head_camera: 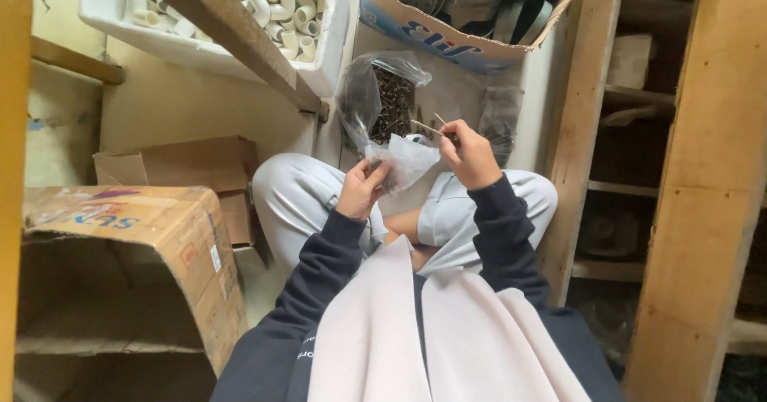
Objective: The person sits on the floor and repeatedly picks small metal fasteners from a large plastic bag, placing them into a smaller plastic bag. The person continues this process until the smaller bag is full.
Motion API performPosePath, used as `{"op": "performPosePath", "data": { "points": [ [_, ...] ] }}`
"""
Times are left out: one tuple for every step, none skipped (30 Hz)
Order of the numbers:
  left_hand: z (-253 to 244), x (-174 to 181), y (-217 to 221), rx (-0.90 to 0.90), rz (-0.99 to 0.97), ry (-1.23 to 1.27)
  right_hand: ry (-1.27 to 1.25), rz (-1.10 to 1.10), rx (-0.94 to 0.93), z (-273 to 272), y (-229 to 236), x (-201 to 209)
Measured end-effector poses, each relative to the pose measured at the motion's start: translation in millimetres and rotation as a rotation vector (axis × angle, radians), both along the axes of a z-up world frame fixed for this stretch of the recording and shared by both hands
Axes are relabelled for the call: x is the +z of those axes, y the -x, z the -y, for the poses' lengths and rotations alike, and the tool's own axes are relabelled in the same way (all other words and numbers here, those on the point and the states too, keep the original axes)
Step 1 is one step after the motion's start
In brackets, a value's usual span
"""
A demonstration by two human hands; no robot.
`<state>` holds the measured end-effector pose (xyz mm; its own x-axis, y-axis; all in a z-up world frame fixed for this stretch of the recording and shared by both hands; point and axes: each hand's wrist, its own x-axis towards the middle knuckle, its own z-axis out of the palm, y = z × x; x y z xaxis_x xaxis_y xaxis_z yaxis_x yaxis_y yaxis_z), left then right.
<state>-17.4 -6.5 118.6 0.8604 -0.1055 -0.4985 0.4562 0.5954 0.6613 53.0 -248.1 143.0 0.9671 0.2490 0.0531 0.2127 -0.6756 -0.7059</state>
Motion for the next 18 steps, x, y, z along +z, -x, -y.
{"op": "performPosePath", "data": {
  "points": [
    [-2.2,12.5,2.2,0.004,0.007,0.001,0.001,0.007,0.004,4.8,6.8,20.0],
    [-4.5,25.1,5.2,-0.042,0.072,-0.037,0.006,0.063,0.022,9.8,15.3,40.0],
    [-6.7,38.0,8.6,-0.088,0.137,-0.076,0.011,0.119,0.039,14.9,24.3,60.2],
    [-6.2,42.4,14.3,-0.088,0.147,-0.077,0.011,0.129,0.039,15.8,32.4,80.1],
    [-5.6,47.2,19.8,-0.098,0.191,-0.097,0.072,0.214,0.076,16.8,40.6,100.1],
    [-5.4,52.1,22.2,-0.111,0.24,-0.117,0.133,0.304,0.11,17.5,46.8,120.4],
    [-5.0,69.2,24.0,-0.112,0.254,-0.119,0.134,0.318,0.107,13.3,51.7,145.7],
    [-4.2,85.5,30.4,-0.114,0.293,-0.115,0.132,0.34,0.157,9.3,59.9,169.9],
    [-3.6,101.1,36.5,-0.117,0.332,-0.111,0.13,0.363,0.207,5.1,67.9,193.5],
    [-4.2,108.7,40.9,-0.117,0.34,-0.11,0.131,0.37,0.206,3.8,74.9,204.5],
    [-5.0,116.0,44.9,-0.108,0.361,-0.111,0.096,0.333,0.192,2.2,81.3,215.1],
    [-5.5,123.3,50.3,-0.096,0.378,-0.112,0.06,0.292,0.182,0.9,87.9,225.5],
    [-5.5,130.6,54.0,-0.092,0.382,-0.112,0.06,0.296,0.185,-0.1,91.7,232.7],
    [-5.8,137.5,59.1,-0.093,0.395,-0.125,-0.062,0.248,0.2,-1.5,96.4,239.6],
    [-6.2,144.3,63.7,-0.093,0.408,-0.138,-0.184,0.199,0.215,-2.9,100.8,246.5],
    [-5.7,148.7,67.0,-0.09,0.414,-0.138,-0.183,0.205,0.219,-6.3,104.8,248.3],
    [-5.1,153.0,69.9,-0.088,0.432,-0.147,-0.265,0.192,0.204,-9.7,108.4,250.2],
    [-4.9,157.1,73.7,-0.088,0.447,-0.156,-0.348,0.176,0.189,-13.5,112.9,251.5]
  ]
}}
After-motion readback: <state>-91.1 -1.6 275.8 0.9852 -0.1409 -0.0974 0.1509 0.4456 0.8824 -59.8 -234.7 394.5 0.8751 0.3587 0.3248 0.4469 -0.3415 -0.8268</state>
